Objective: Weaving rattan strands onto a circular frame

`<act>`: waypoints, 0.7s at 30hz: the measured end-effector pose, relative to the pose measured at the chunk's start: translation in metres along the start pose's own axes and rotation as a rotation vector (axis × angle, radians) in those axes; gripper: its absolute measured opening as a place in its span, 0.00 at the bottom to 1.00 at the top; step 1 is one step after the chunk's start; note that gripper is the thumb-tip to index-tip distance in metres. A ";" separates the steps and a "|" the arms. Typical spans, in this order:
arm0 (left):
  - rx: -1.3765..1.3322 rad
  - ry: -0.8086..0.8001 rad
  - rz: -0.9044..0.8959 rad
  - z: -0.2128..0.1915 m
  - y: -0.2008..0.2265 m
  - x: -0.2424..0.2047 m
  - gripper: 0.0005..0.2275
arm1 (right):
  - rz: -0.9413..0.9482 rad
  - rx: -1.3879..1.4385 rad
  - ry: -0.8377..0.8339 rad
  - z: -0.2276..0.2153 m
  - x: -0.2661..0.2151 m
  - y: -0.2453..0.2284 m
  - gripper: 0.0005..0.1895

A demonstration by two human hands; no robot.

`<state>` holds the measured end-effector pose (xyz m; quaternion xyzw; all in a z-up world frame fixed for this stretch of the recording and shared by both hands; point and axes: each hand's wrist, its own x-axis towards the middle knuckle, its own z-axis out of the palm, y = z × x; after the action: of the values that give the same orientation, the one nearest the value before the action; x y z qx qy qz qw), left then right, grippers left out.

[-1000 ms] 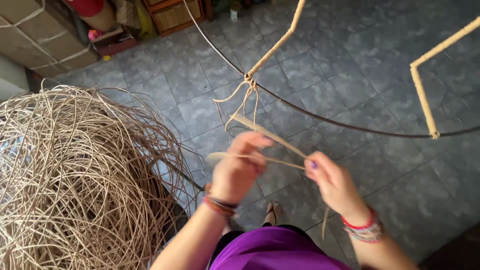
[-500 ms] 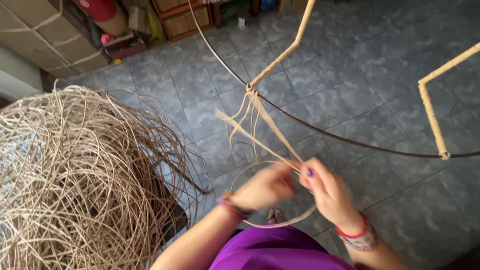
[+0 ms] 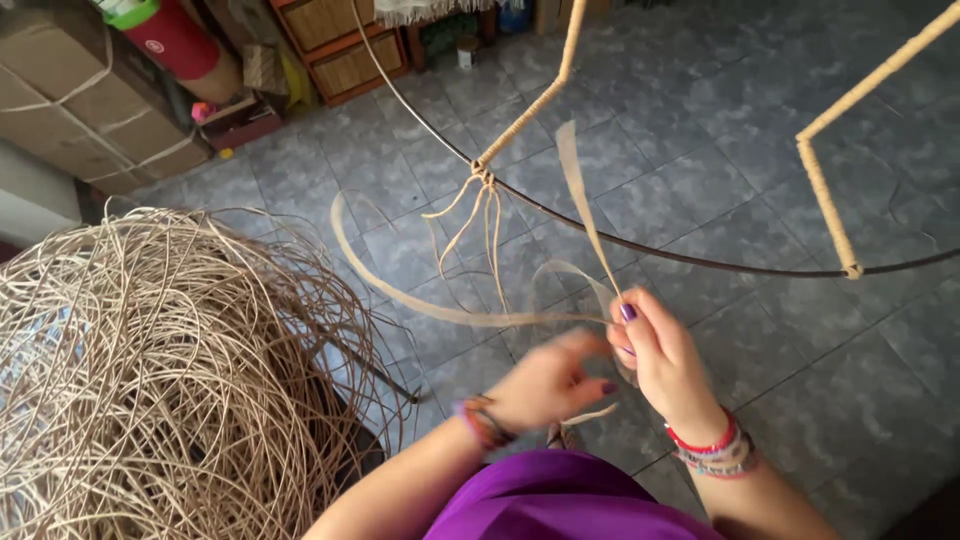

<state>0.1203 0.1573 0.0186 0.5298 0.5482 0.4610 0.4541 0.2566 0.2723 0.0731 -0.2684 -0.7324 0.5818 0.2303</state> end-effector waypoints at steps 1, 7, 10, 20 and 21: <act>-0.108 0.113 0.122 -0.015 0.008 -0.004 0.22 | -0.054 -0.237 0.021 -0.005 -0.005 0.004 0.14; -1.154 0.584 0.268 -0.059 0.027 0.004 0.12 | -0.033 -0.437 0.123 -0.019 -0.023 0.056 0.12; -0.429 0.381 0.092 -0.025 0.032 0.005 0.21 | 0.006 -0.276 0.042 0.000 -0.016 0.029 0.11; -1.021 0.787 0.287 -0.065 0.004 0.005 0.12 | -0.066 -0.336 0.026 -0.028 -0.030 0.063 0.12; -0.760 0.666 0.198 -0.052 0.007 0.006 0.15 | -0.029 -0.346 0.060 -0.021 -0.029 0.065 0.11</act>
<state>0.0703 0.1619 0.0338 0.2008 0.4041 0.8123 0.3696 0.3005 0.2798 0.0138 -0.3105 -0.8182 0.4355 0.2107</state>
